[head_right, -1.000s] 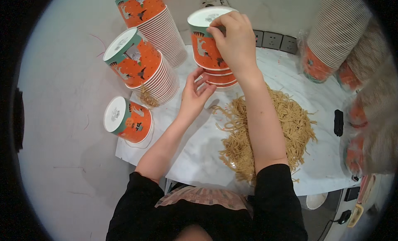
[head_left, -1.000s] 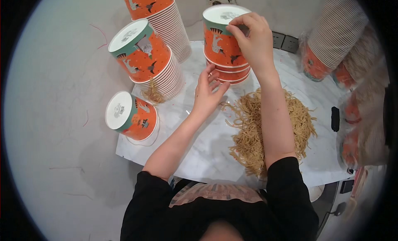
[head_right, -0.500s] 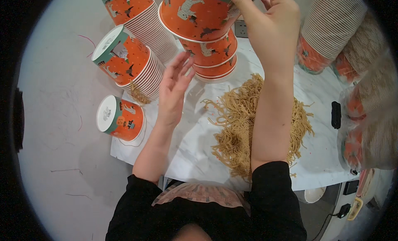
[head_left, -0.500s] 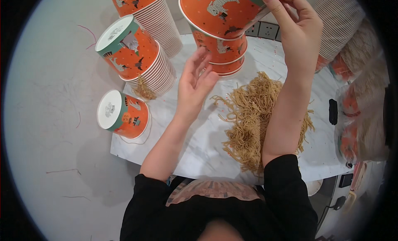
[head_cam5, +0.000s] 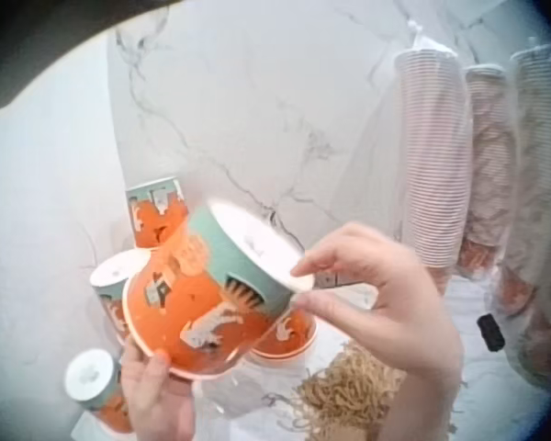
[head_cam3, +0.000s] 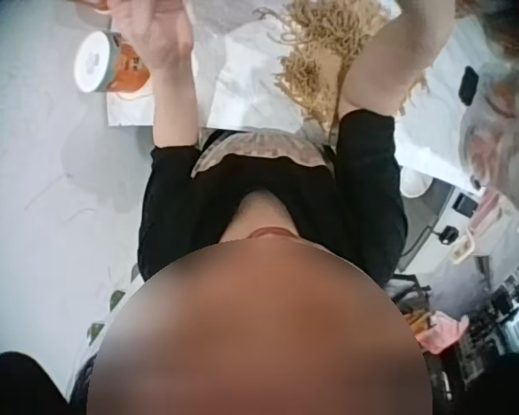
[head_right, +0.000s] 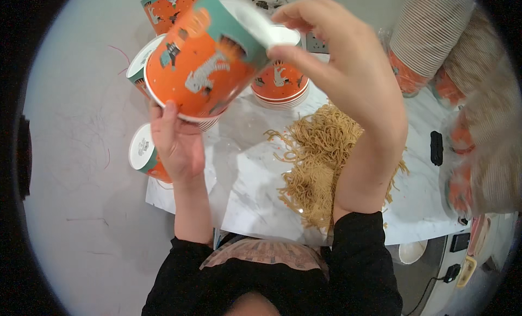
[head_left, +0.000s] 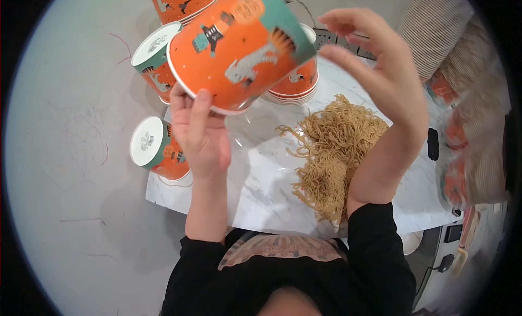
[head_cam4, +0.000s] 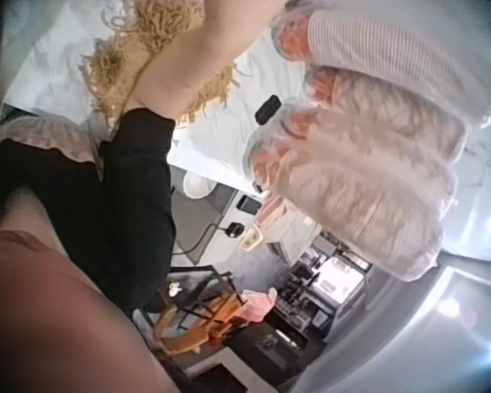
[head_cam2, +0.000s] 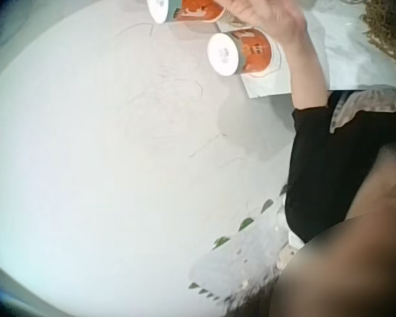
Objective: Attaching elastic strings to paper buckets to serve as handles.
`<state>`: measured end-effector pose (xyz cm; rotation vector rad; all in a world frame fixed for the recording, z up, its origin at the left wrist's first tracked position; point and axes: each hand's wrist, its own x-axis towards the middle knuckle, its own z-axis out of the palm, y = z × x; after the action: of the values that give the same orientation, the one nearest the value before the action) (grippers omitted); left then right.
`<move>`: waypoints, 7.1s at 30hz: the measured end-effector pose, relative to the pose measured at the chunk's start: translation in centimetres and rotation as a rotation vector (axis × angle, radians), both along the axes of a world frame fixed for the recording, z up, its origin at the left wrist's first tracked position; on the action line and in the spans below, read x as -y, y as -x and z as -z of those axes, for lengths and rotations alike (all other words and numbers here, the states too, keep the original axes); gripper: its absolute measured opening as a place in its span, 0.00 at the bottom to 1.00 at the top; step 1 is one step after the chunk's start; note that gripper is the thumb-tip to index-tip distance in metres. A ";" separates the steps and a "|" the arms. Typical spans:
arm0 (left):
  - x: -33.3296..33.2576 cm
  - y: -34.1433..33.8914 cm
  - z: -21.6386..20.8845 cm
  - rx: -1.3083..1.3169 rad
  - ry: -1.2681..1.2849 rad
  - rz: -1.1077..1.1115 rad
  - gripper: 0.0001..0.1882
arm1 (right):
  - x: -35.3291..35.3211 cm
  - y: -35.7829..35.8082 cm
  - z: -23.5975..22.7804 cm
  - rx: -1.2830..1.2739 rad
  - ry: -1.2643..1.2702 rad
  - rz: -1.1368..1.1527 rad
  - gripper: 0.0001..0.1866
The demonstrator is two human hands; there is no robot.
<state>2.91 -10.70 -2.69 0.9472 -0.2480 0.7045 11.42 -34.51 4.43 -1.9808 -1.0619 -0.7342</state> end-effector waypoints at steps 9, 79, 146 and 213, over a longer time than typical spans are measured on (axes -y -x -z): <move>-3.0 3.1 1.0 -0.099 -0.175 -0.187 0.16 | 1.1 -0.7 4.3 -0.138 0.712 0.146 0.07; -2.8 4.4 3.5 -0.277 -0.509 -0.022 0.05 | -8.9 4.5 4.8 -0.194 0.118 -0.424 0.10; -2.1 5.5 3.6 -0.391 0.272 0.308 0.23 | -11.2 4.0 6.9 0.074 0.083 -0.258 0.07; -2.6 5.1 2.4 -0.460 -0.242 0.380 0.08 | -10.1 4.4 5.8 -1.197 -0.226 -0.708 0.05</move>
<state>-2.20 -8.07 -5.08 1.2230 -0.0998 0.0978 7.04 -24.38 -1.41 -1.2832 -0.7391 0.6438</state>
